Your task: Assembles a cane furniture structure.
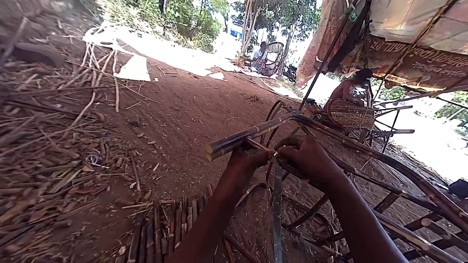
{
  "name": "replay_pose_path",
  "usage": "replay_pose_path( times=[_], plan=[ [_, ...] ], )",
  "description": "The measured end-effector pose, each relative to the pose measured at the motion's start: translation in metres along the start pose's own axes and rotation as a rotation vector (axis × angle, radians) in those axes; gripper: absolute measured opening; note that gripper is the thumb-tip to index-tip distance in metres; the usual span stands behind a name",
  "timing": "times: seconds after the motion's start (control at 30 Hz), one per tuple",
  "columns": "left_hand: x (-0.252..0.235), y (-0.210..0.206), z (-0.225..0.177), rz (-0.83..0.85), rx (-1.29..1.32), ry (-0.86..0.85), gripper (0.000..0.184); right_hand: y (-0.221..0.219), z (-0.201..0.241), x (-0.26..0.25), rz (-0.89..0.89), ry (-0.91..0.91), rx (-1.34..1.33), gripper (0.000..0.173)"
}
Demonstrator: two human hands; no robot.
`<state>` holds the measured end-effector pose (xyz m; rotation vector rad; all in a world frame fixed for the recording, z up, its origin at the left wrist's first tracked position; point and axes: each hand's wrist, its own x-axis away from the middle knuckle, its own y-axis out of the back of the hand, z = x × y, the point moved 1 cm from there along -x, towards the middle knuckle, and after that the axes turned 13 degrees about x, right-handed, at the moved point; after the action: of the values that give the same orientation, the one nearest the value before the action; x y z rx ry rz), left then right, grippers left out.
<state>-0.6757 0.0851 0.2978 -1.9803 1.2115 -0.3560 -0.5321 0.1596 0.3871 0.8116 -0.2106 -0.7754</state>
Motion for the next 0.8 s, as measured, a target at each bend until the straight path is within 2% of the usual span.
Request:
replay_pose_path(
  times=[0.17, 0.27, 0.33, 0.43, 0.5, 0.6, 0.8],
  plan=[
    [0.001, 0.002, 0.001, -0.002, -0.017, -0.001, 0.05, -0.001, -0.003, -0.004, -0.057, -0.221, -0.092, 0.011],
    [0.002, 0.001, -0.001, -0.013, -0.021, 0.0, 0.048, -0.001, -0.005, -0.005, -0.08, -0.249, -0.098, 0.015],
    [0.003, 0.001, -0.001, -0.01, -0.009, 0.006, 0.047, 0.0, -0.007, -0.004, -0.021, -0.271, -0.143, 0.019],
    [0.006, 0.002, -0.003, 0.009, 0.008, 0.013, 0.045, 0.004, -0.003, 0.0, 0.159, -0.318, -0.169, 0.03],
    [0.006, 0.004, -0.003, 0.03, 0.004, 0.008, 0.045, 0.006, 0.002, 0.001, 0.246, -0.342, -0.173, 0.029],
    [0.008, 0.007, -0.003, 0.039, 0.011, 0.01, 0.047, 0.002, 0.0, 0.0, 0.268, -0.346, -0.159, 0.027],
    [0.014, 0.004, -0.003, 0.038, 0.002, 0.001, 0.04, 0.001, 0.004, -0.001, 0.266, -0.398, -0.157, 0.034]
  ],
)
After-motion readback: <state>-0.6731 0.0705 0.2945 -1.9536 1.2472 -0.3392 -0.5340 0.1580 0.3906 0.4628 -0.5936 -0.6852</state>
